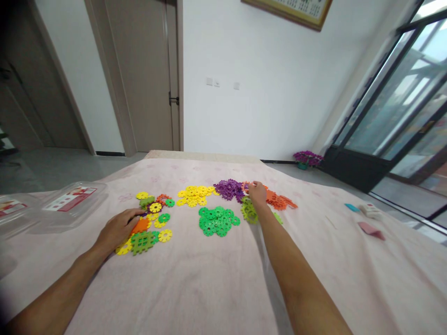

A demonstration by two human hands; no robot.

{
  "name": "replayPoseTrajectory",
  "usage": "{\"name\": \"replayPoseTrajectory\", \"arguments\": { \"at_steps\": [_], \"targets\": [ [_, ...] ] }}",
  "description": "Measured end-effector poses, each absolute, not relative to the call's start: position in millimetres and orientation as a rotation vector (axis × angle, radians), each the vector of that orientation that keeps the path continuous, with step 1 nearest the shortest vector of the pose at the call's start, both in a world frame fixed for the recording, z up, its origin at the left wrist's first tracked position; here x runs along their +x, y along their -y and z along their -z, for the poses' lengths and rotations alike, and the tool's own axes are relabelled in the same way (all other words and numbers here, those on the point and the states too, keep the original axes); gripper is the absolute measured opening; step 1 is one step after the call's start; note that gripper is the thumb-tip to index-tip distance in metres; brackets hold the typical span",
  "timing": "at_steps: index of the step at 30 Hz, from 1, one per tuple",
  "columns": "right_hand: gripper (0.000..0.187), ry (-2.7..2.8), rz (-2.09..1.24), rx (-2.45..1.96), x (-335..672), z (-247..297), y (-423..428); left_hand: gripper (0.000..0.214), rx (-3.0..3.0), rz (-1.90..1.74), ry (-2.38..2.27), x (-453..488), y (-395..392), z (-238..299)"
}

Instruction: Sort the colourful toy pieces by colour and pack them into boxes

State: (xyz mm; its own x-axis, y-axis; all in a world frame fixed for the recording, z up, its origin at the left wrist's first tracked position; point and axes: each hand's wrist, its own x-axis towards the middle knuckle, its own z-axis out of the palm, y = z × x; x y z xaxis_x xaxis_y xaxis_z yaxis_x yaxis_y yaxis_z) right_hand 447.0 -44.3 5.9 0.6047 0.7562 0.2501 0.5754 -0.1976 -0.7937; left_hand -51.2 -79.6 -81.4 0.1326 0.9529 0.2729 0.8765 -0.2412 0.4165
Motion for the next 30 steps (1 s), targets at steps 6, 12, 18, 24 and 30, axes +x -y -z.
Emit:
{"name": "replayPoseTrajectory", "arguments": {
  "at_steps": [6,12,18,24,30],
  "targets": [
    [0.049,1.274,0.143,-2.105,454,-5,68,0.044,2.248,-0.750,-1.853,-51,79,82],
    [0.032,1.916,-0.154,-1.593,330,18,68,0.044,2.249,-0.785,-1.828,-50,80,80],
    [0.034,2.085,-0.293,-1.486,216,40,65,0.044,2.229,-0.771,-1.808,-51,81,80],
    [0.028,2.279,-0.112,-1.674,173,42,50,0.043,2.224,-0.787,-1.815,-49,83,77],
    [0.031,2.220,-0.122,-1.739,175,45,51,0.041,2.205,-0.797,-1.818,-49,84,72]
  ]
}}
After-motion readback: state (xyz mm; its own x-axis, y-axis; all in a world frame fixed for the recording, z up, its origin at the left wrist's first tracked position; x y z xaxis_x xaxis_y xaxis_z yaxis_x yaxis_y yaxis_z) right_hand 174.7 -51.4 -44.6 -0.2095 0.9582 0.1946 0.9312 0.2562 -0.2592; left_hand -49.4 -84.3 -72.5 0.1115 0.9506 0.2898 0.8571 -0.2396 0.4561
